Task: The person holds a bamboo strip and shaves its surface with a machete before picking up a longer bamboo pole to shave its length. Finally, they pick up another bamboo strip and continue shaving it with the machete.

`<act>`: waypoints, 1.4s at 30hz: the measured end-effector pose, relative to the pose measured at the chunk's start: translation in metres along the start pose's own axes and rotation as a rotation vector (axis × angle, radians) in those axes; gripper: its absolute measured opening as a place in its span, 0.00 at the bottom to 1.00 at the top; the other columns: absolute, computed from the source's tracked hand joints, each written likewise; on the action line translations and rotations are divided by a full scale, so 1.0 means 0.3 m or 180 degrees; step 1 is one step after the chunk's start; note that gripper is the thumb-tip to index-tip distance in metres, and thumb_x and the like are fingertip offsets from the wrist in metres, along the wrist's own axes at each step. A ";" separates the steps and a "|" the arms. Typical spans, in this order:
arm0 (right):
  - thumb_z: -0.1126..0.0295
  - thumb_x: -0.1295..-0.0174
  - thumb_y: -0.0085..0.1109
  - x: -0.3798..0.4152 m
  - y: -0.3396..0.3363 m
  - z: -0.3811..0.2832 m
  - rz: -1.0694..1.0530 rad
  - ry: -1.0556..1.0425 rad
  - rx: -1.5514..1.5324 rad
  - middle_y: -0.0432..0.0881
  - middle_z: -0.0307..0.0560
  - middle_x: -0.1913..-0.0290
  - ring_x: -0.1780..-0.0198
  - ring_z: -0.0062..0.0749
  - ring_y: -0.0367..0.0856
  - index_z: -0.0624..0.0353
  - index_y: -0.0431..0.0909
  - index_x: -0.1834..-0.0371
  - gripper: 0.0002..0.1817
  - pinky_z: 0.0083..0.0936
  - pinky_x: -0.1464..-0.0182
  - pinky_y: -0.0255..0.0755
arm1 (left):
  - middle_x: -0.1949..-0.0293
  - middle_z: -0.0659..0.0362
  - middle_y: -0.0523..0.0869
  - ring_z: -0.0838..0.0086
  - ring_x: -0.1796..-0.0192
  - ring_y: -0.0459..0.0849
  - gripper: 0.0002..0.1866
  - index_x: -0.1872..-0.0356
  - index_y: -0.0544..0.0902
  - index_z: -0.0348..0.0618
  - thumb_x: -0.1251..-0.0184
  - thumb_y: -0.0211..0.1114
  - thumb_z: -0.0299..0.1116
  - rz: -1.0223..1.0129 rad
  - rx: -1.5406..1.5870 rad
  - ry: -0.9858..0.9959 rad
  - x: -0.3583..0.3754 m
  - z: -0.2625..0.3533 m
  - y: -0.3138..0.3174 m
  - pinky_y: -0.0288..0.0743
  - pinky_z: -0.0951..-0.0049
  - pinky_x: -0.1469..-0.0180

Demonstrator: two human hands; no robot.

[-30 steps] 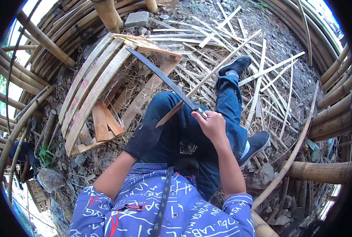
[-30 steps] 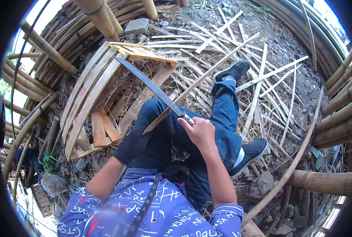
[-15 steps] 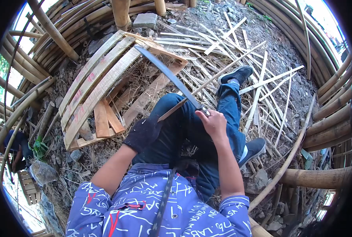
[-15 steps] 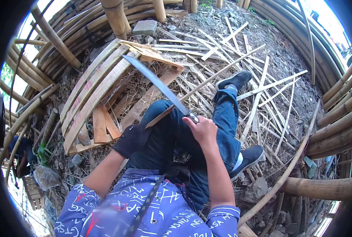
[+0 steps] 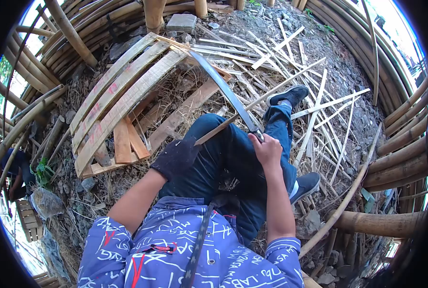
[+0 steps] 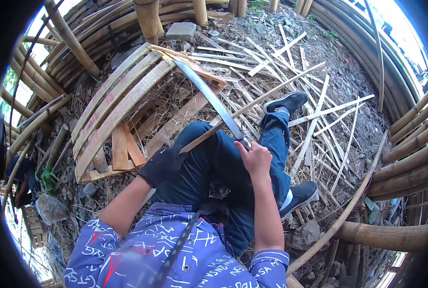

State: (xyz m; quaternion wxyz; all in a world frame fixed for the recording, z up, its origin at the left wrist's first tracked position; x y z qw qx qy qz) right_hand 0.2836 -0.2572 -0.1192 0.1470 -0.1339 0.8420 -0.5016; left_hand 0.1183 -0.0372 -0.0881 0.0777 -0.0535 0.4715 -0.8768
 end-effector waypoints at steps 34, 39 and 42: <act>0.33 0.43 0.54 -0.057 -0.059 0.178 0.0079 0.0702 -0.0391 0.82 0.65 0.72 0.64 0.63 0.81 0.65 0.81 0.76 0.37 0.50 0.61 0.73 | 0.71 0.40 0.83 0.44 0.67 0.82 0.16 0.57 0.77 0.37 0.31 0.57 0.41 0.0389 -0.0232 0.0424 -0.002 0.013 -0.001 0.75 0.49 0.65; 0.29 0.47 0.54 0.037 -0.053 0.029 -0.0206 -0.0090 -0.0147 0.82 0.61 0.75 0.67 0.59 0.82 0.63 0.81 0.76 0.39 0.49 0.63 0.74 | 0.71 0.39 0.83 0.44 0.67 0.82 0.15 0.59 0.78 0.37 0.32 0.57 0.40 0.0203 -0.0274 0.0220 0.004 0.013 0.005 0.75 0.49 0.65; 0.29 0.47 0.54 -0.008 -0.049 0.142 -0.0176 0.0298 -0.0107 0.82 0.60 0.74 0.66 0.59 0.82 0.62 0.82 0.76 0.38 0.48 0.63 0.74 | 0.70 0.39 0.83 0.44 0.66 0.82 0.15 0.58 0.78 0.37 0.31 0.57 0.41 -0.0001 -0.0350 0.0147 0.017 -0.004 0.003 0.75 0.49 0.65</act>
Point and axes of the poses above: each hand's wrist, its own x-axis away from the middle knuckle, its own y-axis out of the palm, z = x × y, the point moved 8 cm from there along -x, towards the middle knuckle
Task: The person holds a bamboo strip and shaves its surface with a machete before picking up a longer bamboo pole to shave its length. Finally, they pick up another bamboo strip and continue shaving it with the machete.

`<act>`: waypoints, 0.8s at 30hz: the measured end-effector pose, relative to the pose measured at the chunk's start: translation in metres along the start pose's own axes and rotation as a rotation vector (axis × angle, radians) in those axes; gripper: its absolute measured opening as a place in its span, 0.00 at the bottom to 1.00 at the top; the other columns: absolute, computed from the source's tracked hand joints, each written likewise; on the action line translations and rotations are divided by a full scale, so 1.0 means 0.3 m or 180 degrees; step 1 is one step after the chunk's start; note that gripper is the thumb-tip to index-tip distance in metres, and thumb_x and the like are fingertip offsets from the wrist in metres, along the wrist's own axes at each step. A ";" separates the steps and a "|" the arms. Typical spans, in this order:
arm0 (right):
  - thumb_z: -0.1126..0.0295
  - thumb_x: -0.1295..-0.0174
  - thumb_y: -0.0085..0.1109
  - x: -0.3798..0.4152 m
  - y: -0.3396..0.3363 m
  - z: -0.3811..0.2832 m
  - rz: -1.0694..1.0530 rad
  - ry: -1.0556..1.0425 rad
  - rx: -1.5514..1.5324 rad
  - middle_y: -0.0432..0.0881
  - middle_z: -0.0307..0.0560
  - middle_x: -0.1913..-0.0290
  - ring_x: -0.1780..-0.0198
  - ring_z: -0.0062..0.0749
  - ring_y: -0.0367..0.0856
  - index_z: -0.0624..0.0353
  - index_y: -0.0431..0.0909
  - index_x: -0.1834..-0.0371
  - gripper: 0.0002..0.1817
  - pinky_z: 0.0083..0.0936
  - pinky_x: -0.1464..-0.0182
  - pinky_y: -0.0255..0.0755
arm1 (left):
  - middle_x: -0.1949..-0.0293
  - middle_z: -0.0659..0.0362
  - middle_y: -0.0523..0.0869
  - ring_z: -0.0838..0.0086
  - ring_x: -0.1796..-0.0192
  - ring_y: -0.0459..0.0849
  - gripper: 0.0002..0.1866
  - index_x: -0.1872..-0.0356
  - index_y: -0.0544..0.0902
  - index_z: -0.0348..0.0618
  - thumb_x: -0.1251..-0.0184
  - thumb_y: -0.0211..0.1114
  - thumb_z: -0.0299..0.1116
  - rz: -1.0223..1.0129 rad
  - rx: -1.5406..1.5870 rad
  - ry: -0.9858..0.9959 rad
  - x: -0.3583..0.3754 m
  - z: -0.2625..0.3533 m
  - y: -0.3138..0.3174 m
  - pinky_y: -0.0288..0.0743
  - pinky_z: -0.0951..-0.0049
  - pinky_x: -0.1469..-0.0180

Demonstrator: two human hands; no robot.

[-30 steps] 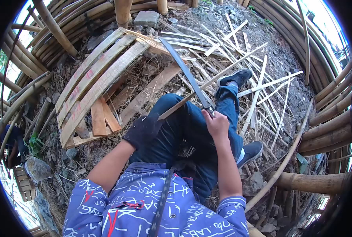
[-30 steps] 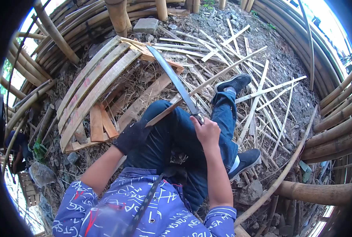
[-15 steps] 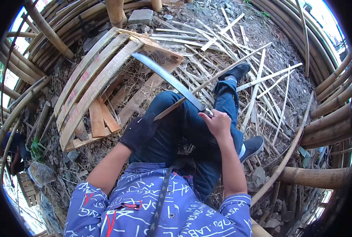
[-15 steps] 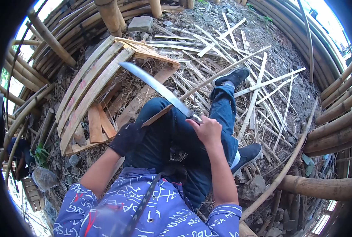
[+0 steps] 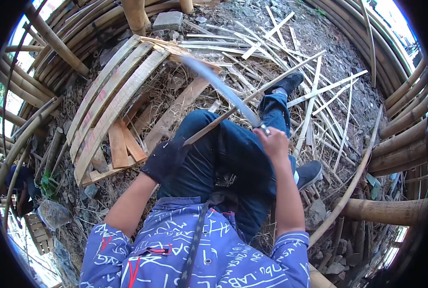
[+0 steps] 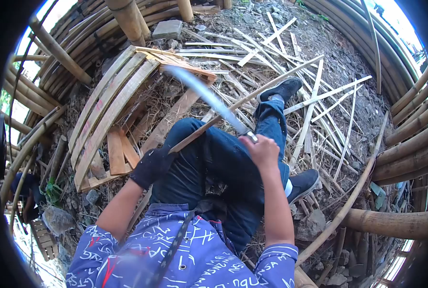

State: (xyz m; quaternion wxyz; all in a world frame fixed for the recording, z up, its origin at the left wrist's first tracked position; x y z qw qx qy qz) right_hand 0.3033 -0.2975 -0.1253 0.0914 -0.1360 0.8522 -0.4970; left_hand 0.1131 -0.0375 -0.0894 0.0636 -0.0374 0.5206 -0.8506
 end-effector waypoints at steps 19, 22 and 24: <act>0.26 0.46 0.47 -0.101 -0.017 0.192 0.0258 0.0853 -0.0611 0.82 0.65 0.73 0.63 0.62 0.82 0.62 0.82 0.76 0.42 0.49 0.61 0.74 | 0.70 0.38 0.83 0.44 0.64 0.82 0.15 0.56 0.79 0.42 0.31 0.57 0.43 -0.0193 -0.0057 0.0293 -0.037 -0.040 0.045 0.75 0.50 0.62; 0.28 0.44 0.49 -0.045 -0.011 0.162 0.0286 0.0737 -0.0674 0.81 0.65 0.74 0.64 0.62 0.82 0.64 0.81 0.77 0.41 0.49 0.62 0.74 | 0.70 0.39 0.83 0.44 0.64 0.83 0.17 0.58 0.80 0.40 0.31 0.57 0.45 -0.0324 0.0134 0.0185 -0.063 -0.014 0.032 0.75 0.50 0.60; 0.30 0.44 0.52 -0.004 0.029 0.152 0.0141 0.0671 -0.0608 0.81 0.64 0.74 0.65 0.63 0.82 0.63 0.81 0.77 0.39 0.49 0.62 0.74 | 0.69 0.39 0.84 0.45 0.63 0.83 0.18 0.59 0.81 0.39 0.31 0.57 0.46 -0.0453 0.0254 0.0058 -0.077 -0.026 0.045 0.75 0.51 0.59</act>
Point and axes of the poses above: each hand's wrist, its own x-axis away from the middle knuckle, its own y-axis out of the palm, z = x × y, the point moved 8 cm from there along -x, towards the middle knuckle
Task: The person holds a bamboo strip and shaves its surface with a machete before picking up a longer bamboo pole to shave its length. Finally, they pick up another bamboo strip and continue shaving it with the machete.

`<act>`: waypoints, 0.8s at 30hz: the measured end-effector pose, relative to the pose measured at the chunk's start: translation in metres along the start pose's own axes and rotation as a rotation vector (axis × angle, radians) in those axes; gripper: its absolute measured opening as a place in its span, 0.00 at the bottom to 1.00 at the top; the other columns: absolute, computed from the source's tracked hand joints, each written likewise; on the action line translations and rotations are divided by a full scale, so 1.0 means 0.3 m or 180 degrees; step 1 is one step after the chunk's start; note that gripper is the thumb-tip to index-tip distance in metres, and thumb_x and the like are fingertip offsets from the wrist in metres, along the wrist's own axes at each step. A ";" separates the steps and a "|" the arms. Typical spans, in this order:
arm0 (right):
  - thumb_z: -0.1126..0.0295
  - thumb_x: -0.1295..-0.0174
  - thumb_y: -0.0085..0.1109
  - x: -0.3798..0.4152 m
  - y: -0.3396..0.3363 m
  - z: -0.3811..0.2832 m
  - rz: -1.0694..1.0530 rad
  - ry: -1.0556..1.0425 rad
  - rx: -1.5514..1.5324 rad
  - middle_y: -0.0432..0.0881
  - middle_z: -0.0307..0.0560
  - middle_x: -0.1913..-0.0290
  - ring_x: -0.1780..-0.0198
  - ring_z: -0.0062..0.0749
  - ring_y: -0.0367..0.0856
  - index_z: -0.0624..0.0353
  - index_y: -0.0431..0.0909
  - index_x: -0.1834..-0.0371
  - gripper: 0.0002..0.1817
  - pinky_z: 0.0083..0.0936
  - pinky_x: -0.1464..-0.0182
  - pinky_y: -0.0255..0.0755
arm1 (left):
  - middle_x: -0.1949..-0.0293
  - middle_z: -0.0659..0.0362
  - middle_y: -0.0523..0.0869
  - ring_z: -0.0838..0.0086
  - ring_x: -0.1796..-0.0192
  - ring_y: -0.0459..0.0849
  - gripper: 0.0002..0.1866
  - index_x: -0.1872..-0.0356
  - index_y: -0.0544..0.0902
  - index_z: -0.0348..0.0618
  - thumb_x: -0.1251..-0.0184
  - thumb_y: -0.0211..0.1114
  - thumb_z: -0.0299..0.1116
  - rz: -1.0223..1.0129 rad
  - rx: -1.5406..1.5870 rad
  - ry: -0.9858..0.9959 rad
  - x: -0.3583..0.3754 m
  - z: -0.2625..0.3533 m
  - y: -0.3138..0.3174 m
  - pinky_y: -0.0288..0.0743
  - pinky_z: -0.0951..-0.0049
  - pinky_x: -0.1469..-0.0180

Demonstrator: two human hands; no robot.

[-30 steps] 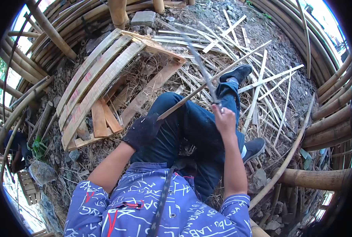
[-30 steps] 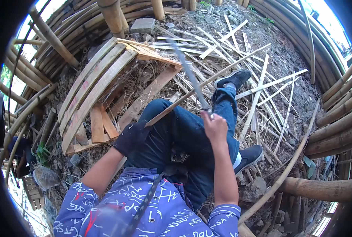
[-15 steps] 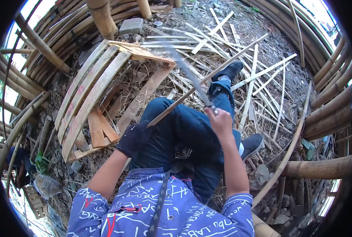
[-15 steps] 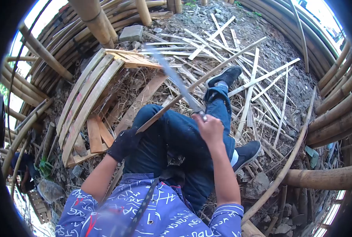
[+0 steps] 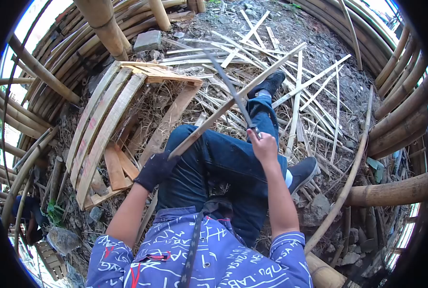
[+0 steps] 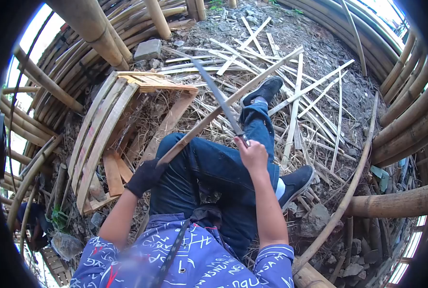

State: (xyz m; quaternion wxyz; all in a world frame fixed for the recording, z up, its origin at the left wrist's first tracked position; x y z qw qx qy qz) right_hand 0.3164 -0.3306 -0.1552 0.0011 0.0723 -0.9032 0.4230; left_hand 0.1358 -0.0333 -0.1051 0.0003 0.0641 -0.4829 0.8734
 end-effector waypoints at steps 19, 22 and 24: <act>0.35 0.44 0.57 0.141 -0.012 -0.010 0.0539 -0.0384 -0.0081 0.76 0.59 0.81 0.72 0.61 0.77 0.61 0.76 0.82 0.34 0.45 0.70 0.67 | 0.72 0.46 0.84 0.52 0.65 0.85 0.12 0.63 0.83 0.48 0.40 0.61 0.43 0.0760 -0.0727 -0.0062 0.102 0.016 -0.146 0.76 0.54 0.62; 0.36 0.46 0.61 0.214 -0.067 -0.046 0.0421 -0.0369 -0.0134 0.77 0.59 0.80 0.72 0.60 0.78 0.61 0.76 0.83 0.33 0.45 0.71 0.68 | 0.74 0.49 0.84 0.53 0.68 0.84 0.10 0.65 0.83 0.49 0.41 0.62 0.43 0.1184 -0.0821 0.0008 0.119 0.041 -0.185 0.77 0.54 0.65; 0.39 0.47 0.64 0.290 -0.102 -0.063 0.0374 -0.0406 -0.0333 0.75 0.59 0.82 0.76 0.59 0.74 0.62 0.74 0.85 0.32 0.43 0.73 0.65 | 0.75 0.50 0.83 0.54 0.70 0.84 0.11 0.66 0.82 0.49 0.42 0.63 0.44 0.1270 -0.0794 -0.0033 0.106 0.063 -0.205 0.76 0.54 0.66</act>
Point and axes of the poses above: each hand's wrist, its own x-axis away from the middle knuckle, its own y-axis out of the palm, z = x × y, the point moved 8 cm from there along -x, towards the middle knuckle
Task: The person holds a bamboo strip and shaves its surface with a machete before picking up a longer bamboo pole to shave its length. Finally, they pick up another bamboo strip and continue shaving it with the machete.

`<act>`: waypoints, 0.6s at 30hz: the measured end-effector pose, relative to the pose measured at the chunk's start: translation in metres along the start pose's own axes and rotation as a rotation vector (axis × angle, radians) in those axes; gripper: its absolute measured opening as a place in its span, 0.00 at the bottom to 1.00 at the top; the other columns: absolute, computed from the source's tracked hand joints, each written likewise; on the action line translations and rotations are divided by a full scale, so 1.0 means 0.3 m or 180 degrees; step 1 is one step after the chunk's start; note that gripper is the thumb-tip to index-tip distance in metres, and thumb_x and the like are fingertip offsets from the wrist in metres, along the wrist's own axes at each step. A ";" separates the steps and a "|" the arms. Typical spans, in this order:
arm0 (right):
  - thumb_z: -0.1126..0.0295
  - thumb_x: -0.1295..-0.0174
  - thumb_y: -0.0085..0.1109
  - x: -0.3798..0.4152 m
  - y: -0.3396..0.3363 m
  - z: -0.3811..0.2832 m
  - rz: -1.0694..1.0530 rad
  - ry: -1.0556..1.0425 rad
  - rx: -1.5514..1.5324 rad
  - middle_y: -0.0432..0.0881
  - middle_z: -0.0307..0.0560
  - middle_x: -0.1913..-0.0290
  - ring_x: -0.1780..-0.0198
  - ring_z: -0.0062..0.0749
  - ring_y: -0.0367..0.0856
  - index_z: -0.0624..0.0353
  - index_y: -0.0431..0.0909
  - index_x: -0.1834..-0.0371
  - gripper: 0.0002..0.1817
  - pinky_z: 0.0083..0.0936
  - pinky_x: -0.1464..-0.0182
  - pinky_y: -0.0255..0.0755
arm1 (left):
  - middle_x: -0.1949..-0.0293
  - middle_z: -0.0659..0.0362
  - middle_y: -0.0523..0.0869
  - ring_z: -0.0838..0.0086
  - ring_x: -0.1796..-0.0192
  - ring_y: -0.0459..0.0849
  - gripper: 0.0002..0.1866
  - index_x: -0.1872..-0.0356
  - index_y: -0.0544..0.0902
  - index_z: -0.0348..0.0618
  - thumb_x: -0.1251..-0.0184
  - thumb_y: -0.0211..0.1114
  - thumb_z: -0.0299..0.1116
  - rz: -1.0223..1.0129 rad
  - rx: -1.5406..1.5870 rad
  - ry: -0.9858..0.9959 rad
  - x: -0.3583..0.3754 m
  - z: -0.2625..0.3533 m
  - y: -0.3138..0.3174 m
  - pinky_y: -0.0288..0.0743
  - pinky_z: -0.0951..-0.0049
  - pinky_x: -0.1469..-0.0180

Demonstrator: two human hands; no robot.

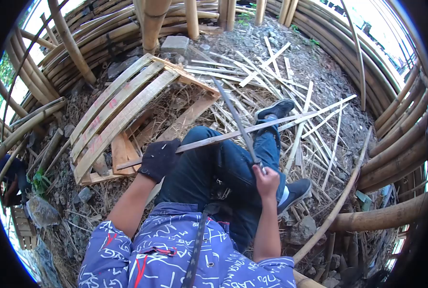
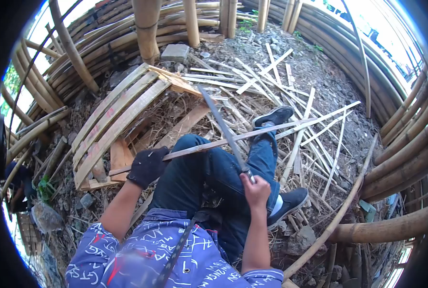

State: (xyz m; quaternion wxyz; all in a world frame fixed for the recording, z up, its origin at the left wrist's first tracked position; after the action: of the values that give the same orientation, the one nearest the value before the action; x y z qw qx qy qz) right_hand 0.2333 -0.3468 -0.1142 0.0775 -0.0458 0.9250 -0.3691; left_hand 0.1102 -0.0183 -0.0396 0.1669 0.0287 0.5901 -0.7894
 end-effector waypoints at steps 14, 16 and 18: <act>0.50 0.42 0.68 0.253 -0.305 0.003 0.0274 0.0314 -0.1202 0.67 0.30 0.87 0.84 0.12 0.65 0.56 0.68 0.86 0.27 0.16 0.82 0.54 | 0.77 0.56 0.77 0.59 0.67 0.78 0.08 0.72 0.77 0.47 0.56 0.65 0.28 0.1573 -0.1397 0.0840 -0.175 0.288 -0.535 0.67 0.59 0.62; 0.53 0.43 0.70 0.253 -0.295 0.019 0.0312 0.0417 -0.1506 0.69 0.31 0.87 0.86 0.12 0.65 0.56 0.69 0.86 0.25 0.14 0.84 0.54 | 0.78 0.57 0.77 0.62 0.65 0.78 0.03 0.77 0.78 0.49 0.54 0.64 0.28 0.1656 -0.1536 0.0937 -0.205 0.371 -0.610 0.66 0.62 0.56; 0.54 0.43 0.71 0.248 -0.311 -0.022 0.0355 0.0414 -0.1627 0.69 0.31 0.86 0.86 0.12 0.66 0.56 0.69 0.85 0.24 0.14 0.84 0.55 | 0.77 0.58 0.77 0.62 0.64 0.78 0.02 0.77 0.78 0.49 0.53 0.63 0.29 0.1880 -0.1458 0.1240 -0.238 0.435 -0.706 0.66 0.62 0.53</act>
State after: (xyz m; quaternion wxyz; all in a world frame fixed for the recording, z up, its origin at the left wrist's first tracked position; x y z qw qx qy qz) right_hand 0.1616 -0.4202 -0.0533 0.0241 0.0110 0.9923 -0.1210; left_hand 0.1344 -0.0723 0.2123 0.2735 0.3074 0.7373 -0.5358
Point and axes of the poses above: each hand's wrist, its own x-axis away from the middle knuckle, its own y-axis out of the palm, z = x × y, the point moved 8 cm from there along -x, towards the middle knuckle
